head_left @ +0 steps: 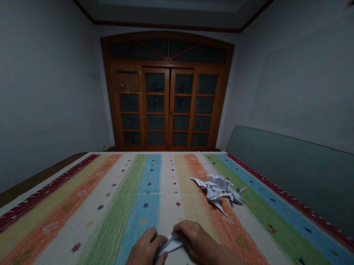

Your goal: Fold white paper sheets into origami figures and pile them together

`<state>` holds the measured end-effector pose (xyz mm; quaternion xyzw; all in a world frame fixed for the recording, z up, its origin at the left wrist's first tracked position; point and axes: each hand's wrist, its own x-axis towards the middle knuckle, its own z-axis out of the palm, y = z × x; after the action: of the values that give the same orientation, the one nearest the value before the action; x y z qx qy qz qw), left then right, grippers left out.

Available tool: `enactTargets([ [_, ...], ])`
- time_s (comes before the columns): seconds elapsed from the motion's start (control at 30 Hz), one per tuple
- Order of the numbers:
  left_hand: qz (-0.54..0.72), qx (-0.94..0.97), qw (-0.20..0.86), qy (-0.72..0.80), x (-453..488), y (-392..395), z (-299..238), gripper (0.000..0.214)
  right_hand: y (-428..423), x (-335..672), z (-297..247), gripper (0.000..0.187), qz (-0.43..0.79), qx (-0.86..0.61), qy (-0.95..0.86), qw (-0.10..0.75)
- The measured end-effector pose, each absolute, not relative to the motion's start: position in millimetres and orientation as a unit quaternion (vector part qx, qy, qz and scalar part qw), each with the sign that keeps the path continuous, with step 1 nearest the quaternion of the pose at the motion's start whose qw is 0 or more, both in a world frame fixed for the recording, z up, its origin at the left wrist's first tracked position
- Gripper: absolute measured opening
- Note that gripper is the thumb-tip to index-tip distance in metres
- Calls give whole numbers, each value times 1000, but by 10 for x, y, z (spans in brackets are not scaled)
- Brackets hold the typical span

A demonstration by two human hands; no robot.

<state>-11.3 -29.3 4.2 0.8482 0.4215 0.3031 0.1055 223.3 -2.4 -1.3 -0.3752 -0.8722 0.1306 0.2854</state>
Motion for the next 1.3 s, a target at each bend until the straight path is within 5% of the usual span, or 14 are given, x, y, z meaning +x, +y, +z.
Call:
enactTargets([
  [0.2, 319, 844, 124, 413, -141, -259, 3, 41, 26, 2175, -34, 28, 153, -376, -859, 311],
  [0.4, 281, 858, 98, 418, -93, -304, 107, 27, 26, 2144, 27, 37, 126, -362, -864, 326],
  [0.57, 263, 884, -45, 383, -88, -307, 57, 19, 44, 2132, -145, 25, 3, -409, -857, 314],
  [0.77, 328, 863, -192, 332, -184, -247, -250, 22, -88, 2134, -128, 17, 20, -412, -872, 264],
  [1.3, 313, 886, 156, 303, -272, -259, 153, 30, -58, 2213, -110, 28, 105, -351, -883, 292],
])
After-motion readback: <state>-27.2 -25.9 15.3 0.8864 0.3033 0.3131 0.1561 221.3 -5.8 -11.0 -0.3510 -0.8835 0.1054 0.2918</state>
